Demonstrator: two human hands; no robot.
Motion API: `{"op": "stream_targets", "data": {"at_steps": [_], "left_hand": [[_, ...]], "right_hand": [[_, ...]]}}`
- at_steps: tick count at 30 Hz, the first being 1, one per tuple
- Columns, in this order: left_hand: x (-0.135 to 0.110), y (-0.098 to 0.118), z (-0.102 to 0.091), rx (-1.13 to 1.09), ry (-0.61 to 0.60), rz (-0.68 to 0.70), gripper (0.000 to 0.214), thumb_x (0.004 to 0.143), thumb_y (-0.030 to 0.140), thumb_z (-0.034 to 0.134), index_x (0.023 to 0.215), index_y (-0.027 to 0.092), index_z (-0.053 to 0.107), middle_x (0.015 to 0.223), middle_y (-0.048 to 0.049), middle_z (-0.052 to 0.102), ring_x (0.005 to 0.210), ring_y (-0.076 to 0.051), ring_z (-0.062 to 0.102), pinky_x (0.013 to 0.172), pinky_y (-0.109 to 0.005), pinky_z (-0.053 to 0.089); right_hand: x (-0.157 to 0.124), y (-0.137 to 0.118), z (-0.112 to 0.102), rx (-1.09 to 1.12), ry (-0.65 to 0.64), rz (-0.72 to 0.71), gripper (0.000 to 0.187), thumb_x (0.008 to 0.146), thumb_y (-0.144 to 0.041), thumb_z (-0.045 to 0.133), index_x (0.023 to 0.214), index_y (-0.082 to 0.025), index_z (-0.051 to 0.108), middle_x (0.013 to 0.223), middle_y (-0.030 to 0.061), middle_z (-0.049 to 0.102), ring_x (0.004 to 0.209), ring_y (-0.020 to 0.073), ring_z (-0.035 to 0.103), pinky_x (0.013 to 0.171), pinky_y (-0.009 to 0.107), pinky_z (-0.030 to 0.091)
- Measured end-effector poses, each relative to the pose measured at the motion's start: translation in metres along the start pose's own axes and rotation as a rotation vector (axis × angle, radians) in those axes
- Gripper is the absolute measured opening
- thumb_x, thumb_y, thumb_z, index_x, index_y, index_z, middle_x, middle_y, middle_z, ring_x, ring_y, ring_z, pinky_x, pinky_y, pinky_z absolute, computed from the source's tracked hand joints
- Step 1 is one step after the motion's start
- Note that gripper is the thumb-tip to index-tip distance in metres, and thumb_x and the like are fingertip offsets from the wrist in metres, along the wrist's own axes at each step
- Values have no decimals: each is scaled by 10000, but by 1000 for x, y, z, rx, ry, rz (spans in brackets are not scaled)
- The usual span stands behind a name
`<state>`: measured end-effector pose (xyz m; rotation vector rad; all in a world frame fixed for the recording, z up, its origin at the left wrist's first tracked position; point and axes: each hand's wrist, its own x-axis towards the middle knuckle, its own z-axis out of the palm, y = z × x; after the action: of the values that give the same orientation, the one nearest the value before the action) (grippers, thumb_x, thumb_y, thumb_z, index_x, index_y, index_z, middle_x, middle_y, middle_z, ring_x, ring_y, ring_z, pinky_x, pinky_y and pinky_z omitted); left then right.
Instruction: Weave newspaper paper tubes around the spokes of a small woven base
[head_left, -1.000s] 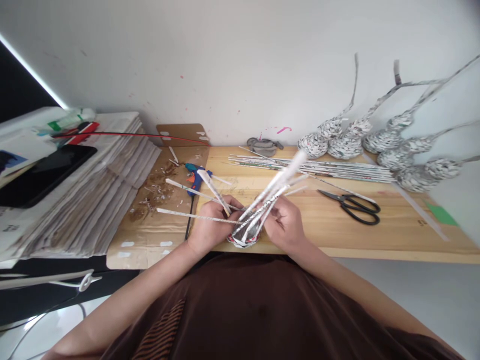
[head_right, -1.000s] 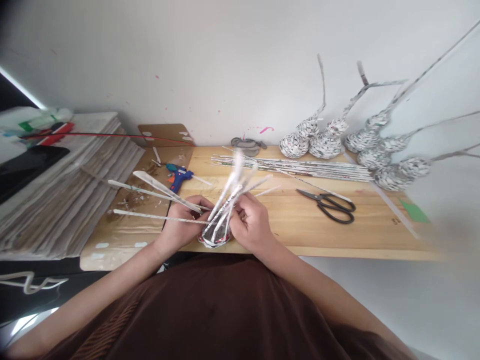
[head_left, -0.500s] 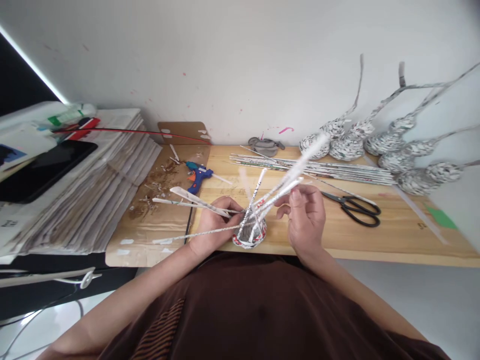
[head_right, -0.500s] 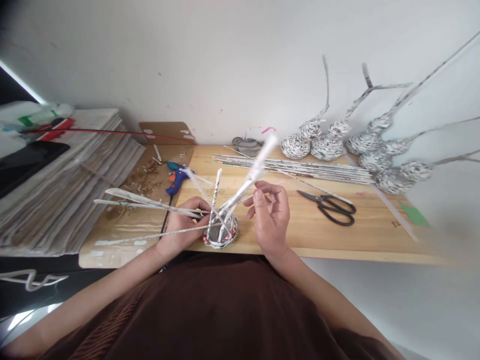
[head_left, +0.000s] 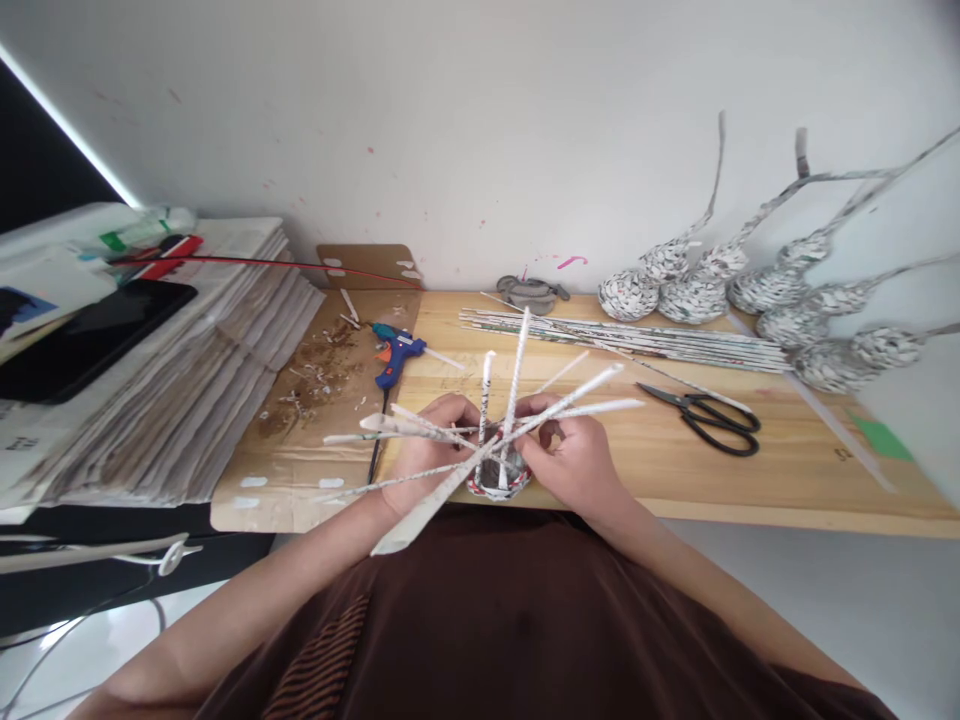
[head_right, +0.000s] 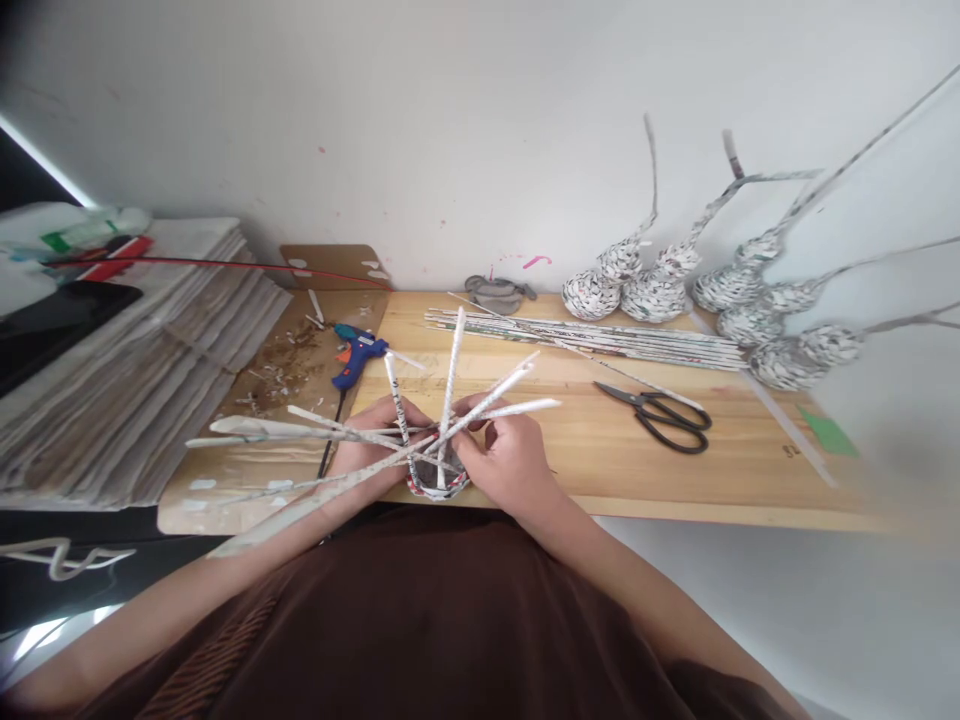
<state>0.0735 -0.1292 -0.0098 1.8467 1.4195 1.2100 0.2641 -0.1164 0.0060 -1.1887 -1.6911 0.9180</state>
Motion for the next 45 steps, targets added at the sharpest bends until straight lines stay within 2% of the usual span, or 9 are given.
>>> {"op": "stream_targets", "data": {"at_steps": [7,11,13,16,20,24,31,39,45], "left_hand": [[0,4,0,-8,-7,-14,113,813,222,721,734,174,656,675,-8,642,600,-132,581,539,-240,443],[1,8,1,33,-19,1,92,819,222,694,754,168,658,697,-14,659,621,-129,597,577,-233,463],[1,10,1,68,-17,11,87,804,194,684,731,168,645,680,-7,649,610,-121,588,575,-224,453],[2,17,-1,109,-37,-7,104,773,156,669,683,166,618,638,4,631,582,-112,566,553,-212,429],[1,22,-2,77,-50,-70,123,793,213,669,689,164,625,613,3,635,540,-107,556,516,-204,421],[0,16,0,31,-21,-70,110,804,218,673,715,166,634,617,0,642,533,-105,554,489,-194,415],[0,17,0,34,39,9,86,789,126,671,716,170,657,662,-6,670,588,-118,603,544,-212,460],[0,16,-5,88,-15,110,120,836,101,664,772,191,710,738,-7,692,700,-141,639,679,-253,504],[1,15,-8,146,-79,165,159,893,114,636,854,213,755,793,-22,720,780,-158,652,756,-278,520]], "right_hand": [[1,3,-1,-37,-97,-134,210,757,-94,611,902,-217,700,891,22,750,794,184,696,751,299,536],[0,5,4,91,41,-88,88,820,-179,662,893,-220,688,780,10,722,675,161,681,628,263,528],[2,4,6,123,82,-84,145,844,-217,667,989,-220,661,790,8,717,646,151,672,597,253,521],[6,1,5,48,-8,-95,255,819,-226,690,1063,-223,615,825,6,719,615,141,652,589,255,513],[5,3,4,-32,-83,-80,195,806,-222,688,988,-220,618,783,7,698,612,155,645,597,280,512],[2,5,5,203,1,-73,239,885,-237,636,1118,-240,585,883,23,693,759,174,688,694,300,552],[10,9,8,632,127,216,296,871,-418,674,1082,-236,572,708,-41,644,533,147,649,450,256,512],[12,4,5,837,98,222,230,789,-368,741,927,-208,650,822,5,714,481,94,578,398,215,418],[15,6,3,846,103,325,383,800,-567,736,785,-214,587,621,-33,607,434,87,506,373,204,384]]}}
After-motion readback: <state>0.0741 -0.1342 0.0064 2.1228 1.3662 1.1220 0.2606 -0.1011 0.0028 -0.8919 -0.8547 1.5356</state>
